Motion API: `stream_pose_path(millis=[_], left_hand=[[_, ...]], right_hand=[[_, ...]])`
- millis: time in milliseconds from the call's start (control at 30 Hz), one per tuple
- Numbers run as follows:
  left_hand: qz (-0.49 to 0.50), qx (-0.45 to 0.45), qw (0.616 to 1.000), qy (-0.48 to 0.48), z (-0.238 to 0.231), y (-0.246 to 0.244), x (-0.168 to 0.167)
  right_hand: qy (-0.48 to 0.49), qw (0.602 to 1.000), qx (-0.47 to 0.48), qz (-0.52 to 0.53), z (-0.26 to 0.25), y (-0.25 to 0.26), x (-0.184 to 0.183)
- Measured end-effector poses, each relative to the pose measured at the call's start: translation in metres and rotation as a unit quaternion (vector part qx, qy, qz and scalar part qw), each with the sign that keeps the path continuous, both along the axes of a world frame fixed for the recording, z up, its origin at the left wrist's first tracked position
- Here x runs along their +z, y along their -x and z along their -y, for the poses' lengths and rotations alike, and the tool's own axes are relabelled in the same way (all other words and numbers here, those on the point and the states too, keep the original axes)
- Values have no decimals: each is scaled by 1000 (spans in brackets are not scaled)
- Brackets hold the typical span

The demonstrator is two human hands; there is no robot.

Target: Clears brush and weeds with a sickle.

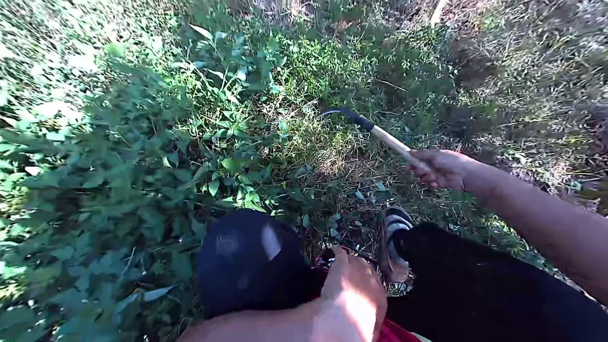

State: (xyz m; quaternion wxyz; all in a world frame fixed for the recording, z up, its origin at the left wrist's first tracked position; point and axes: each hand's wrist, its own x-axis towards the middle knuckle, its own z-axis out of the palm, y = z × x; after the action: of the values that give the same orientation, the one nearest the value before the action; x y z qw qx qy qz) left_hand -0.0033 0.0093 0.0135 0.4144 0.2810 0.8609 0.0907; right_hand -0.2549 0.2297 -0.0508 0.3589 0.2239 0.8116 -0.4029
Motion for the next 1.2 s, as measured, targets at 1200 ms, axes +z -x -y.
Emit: stream_pose_path(millis=[1200], left_hand=[[6, 9, 999, 35, -14, 12, -7]], right_hand=[[-318, 760, 520, -227, -19, 0, -93]])
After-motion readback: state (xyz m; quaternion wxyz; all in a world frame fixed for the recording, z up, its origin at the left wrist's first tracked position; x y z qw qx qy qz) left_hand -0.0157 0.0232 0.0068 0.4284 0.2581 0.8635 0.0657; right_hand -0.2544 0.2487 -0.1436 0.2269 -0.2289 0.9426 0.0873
